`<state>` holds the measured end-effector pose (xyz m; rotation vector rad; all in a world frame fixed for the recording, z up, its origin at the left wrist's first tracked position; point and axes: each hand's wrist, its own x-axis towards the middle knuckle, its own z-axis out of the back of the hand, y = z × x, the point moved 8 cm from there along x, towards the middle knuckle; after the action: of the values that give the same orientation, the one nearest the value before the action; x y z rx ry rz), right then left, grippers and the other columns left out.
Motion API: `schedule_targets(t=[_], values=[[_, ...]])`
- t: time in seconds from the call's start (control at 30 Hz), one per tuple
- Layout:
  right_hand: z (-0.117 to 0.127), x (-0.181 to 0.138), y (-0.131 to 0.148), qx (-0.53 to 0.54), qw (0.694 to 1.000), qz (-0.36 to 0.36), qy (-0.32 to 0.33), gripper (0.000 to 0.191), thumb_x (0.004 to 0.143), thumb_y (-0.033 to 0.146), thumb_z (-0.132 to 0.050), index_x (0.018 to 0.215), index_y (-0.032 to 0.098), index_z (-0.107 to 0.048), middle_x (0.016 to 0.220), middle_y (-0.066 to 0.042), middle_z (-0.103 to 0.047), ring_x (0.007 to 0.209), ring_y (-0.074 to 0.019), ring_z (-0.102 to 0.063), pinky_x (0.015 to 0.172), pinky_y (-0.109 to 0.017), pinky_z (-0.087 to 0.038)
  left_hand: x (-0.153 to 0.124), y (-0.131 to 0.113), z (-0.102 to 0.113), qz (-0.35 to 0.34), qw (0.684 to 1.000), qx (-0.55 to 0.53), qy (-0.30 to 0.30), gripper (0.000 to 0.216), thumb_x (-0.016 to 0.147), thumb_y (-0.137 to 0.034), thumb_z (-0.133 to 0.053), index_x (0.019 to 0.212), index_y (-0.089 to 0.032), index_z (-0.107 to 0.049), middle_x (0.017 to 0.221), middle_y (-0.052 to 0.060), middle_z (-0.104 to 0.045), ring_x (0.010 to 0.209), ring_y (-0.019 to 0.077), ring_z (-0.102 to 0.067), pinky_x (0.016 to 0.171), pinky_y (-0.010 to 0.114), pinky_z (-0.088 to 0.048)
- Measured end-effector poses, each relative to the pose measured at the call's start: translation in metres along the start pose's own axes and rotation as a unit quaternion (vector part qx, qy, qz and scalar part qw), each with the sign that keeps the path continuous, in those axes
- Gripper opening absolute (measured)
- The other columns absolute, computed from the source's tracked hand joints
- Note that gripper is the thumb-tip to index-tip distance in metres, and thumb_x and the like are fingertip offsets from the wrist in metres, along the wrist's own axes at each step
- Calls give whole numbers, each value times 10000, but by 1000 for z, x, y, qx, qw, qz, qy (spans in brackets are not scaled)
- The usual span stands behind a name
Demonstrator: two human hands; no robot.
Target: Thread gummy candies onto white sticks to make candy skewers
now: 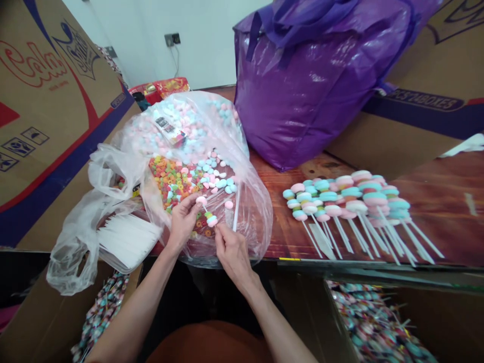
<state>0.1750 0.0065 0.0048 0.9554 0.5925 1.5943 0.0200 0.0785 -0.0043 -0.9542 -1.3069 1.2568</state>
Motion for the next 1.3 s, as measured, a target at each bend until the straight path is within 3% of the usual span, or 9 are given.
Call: schedule_targets(t=[0.2, 0.47, 0.67, 0.83, 1.0, 1.13, 1.23, 1.3], values=[[-6, 2, -3, -26, 999, -16, 11, 288, 961, 258, -413, 746, 190, -591, 547, 43, -439, 480, -116, -438, 538, -245, -321, -14, -17, -3, -101, 984, 144, -15, 251, 893, -179, -580, 1093, -195, -730, 1069, 84, -749, 982, 202, -691, 893, 330, -534], [-2, 0, -5, -11, 1000, -17, -15, 282, 952, 262, -418, 716, 191, -555, 532, 49, -419, 461, -108, -424, 510, -236, -301, -29, -25, -13, -147, 964, 223, -2, 301, 918, -130, -530, 1103, -237, -742, 1012, 60, -724, 902, 158, -692, 787, 263, -546], [1, 2, -4, -15, 999, -5, -29, 291, 956, 263, -414, 712, 190, -555, 535, 47, -427, 466, -110, -435, 515, -238, -304, -34, -15, -14, -79, 982, 166, 32, 281, 940, -216, -539, 1142, -222, -735, 1114, 82, -729, 1030, 201, -681, 934, 343, -532], [2, 1, -2, -9, 999, -2, -36, 269, 956, 240, -414, 751, 191, -581, 541, 45, -460, 470, -113, -442, 513, -242, -315, -40, -18, -22, -55, 988, 115, 90, 286, 945, -299, -545, 1129, -221, -749, 1075, 88, -745, 1024, 214, -675, 950, 361, -531], [15, -8, -5, 17, 990, -24, -140, 267, 985, 290, -445, 806, 186, -615, 569, 43, -490, 494, -108, -443, 526, -231, -352, -20, -24, -42, -17, 991, 2, 133, 301, 941, -323, -554, 1148, -215, -743, 1173, 71, -742, 1128, 220, -665, 1052, 387, -484], [22, -14, -19, 80, 973, -69, -204, 268, 996, 330, -471, 815, 181, -600, 592, 42, -505, 521, -106, -473, 541, -222, -387, 2, -19, -59, -8, 995, -27, 97, 315, 945, -298, -535, 1179, -190, -717, 1092, 77, -758, 1039, 209, -683, 990, 366, -505], [21, -15, -24, 95, 971, -76, -206, 271, 996, 337, -477, 817, 176, -601, 613, 37, -509, 537, -106, -472, 551, -224, -395, 6, -13, -75, -53, 987, 85, 127, 294, 904, -193, -546, 1140, -197, -720, 1077, 79, -728, 994, 209, -655, 941, 355, -502], [21, -15, -24, 91, 972, -73, -206, 271, 995, 346, -481, 831, 174, -612, 625, 33, -520, 543, -106, -472, 556, -226, -396, 2, -11, -86, -88, 964, 186, 167, 260, 855, -133, -563, 1044, -192, -732, 1045, 77, -696, 978, 215, -624, 901, 345, -499]])
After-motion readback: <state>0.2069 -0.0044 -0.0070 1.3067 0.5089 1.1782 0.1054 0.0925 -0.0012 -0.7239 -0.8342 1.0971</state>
